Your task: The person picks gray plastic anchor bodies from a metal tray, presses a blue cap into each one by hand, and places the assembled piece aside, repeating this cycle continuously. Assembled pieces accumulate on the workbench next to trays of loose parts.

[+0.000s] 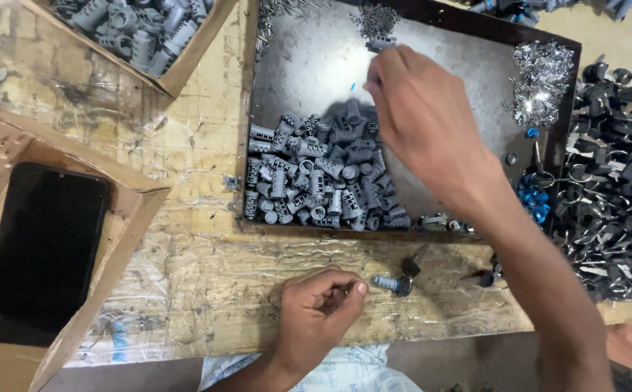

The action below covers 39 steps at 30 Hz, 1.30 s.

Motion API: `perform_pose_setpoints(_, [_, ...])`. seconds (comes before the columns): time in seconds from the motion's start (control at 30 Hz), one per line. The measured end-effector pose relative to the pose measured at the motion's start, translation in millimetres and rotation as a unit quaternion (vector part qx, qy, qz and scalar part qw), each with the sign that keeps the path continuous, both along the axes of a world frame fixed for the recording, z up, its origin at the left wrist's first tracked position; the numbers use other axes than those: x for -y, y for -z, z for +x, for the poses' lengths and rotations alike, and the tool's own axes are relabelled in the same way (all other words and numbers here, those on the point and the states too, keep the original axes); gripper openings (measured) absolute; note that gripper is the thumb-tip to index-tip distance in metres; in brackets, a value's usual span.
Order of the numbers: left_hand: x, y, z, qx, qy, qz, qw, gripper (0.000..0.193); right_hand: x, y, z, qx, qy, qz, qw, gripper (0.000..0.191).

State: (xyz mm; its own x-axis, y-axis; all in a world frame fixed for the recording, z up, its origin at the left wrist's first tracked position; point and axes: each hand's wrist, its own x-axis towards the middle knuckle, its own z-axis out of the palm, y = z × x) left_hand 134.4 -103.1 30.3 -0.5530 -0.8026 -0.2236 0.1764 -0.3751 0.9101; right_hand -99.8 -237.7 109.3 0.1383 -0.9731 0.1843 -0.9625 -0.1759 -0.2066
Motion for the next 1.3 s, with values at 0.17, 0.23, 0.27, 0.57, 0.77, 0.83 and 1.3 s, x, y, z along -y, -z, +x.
perform_pose_setpoints(0.17, [-9,-2,3,-0.111,-0.019,0.221,0.969,0.011,-147,-29,62,0.151,0.108,0.004,0.983,0.013])
perform_pose_setpoints(0.23, [-17,-6,0,-0.163,-0.009,0.309,0.937,0.013,-192,-17,91,0.195,0.186,0.017,0.963,0.014])
perform_pose_setpoints(0.27, [-23,-10,-1,-0.184,-0.004,0.334,0.924,0.014,-208,-8,104,0.181,0.236,0.012,0.955,0.014])
perform_pose_setpoints(0.57, [-53,-23,-4,-0.206,-0.02,0.319,0.925,0.018,-264,12,130,0.186,0.353,0.026,0.916,0.013])
perform_pose_setpoints(0.77, [-58,-30,3,-0.178,-0.005,0.225,0.958,0.017,-268,15,132,0.144,0.311,-0.098,0.934,0.011])
perform_pose_setpoints(0.83, [-55,-29,6,-0.187,0.001,0.236,0.954,0.017,-267,17,124,0.217,0.242,-0.066,0.944,0.016])
perform_pose_setpoints(1.3, [19,-19,4,-0.106,0.195,0.078,0.972,0.011,-222,6,90,0.281,0.127,-0.082,0.948,0.03])
